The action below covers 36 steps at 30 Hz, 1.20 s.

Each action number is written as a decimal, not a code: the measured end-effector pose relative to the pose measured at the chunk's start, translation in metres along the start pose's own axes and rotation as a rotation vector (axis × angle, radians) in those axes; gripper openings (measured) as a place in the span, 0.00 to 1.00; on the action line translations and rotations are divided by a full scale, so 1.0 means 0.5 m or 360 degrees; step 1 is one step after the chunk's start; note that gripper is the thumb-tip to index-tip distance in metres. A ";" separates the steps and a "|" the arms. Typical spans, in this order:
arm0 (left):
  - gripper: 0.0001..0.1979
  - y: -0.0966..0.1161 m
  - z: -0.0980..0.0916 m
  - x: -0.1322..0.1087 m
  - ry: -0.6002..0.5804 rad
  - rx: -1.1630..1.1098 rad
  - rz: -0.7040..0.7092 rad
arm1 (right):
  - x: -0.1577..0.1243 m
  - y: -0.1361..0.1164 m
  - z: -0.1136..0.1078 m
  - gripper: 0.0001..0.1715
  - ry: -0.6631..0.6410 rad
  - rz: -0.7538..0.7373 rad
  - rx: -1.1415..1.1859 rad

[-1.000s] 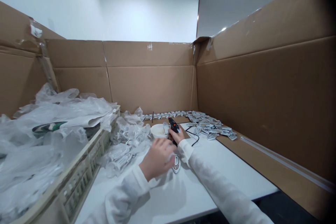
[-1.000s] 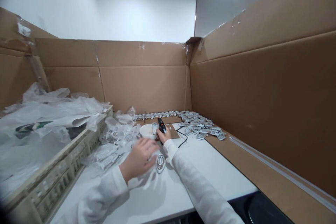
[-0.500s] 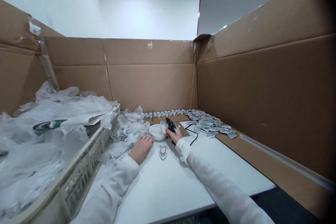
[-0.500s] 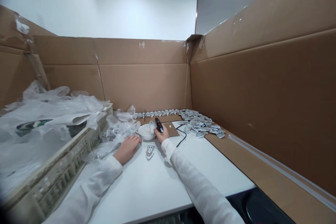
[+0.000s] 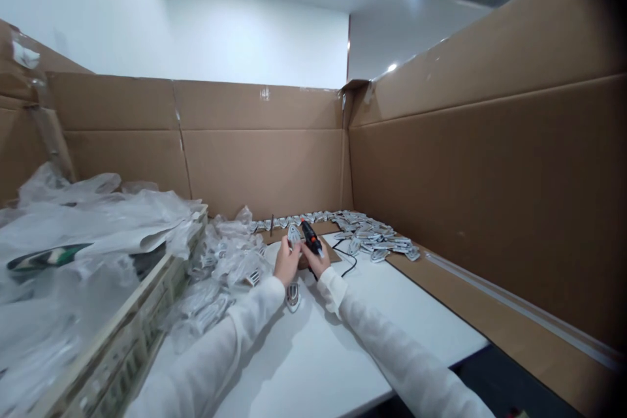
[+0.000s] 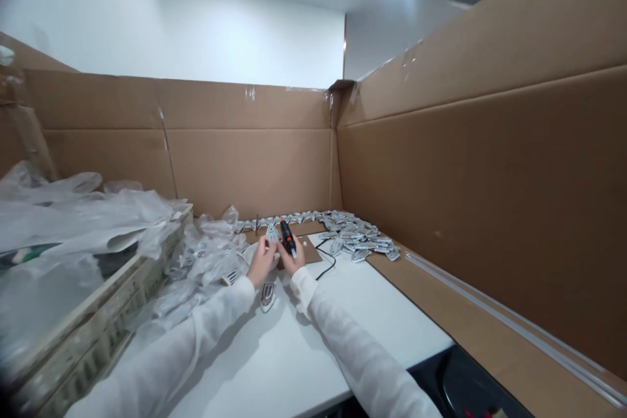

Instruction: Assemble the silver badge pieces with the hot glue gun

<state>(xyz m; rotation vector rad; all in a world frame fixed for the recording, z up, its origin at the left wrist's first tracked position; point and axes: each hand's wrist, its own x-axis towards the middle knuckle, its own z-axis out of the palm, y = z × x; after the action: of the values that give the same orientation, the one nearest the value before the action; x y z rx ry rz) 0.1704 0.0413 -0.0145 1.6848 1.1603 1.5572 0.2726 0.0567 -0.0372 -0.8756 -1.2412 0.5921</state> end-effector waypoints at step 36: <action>0.24 -0.023 -0.026 -0.041 -0.0030 -0.0820 -0.0105 | -0.025 -0.061 -0.007 0.16 -0.0131 -0.0164 -0.0067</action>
<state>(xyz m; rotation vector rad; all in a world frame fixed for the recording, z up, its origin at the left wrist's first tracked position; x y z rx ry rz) 0.1562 0.0266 -0.0321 1.3004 0.7113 1.6209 0.2709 0.0290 -0.0193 -0.8240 -1.3692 0.5254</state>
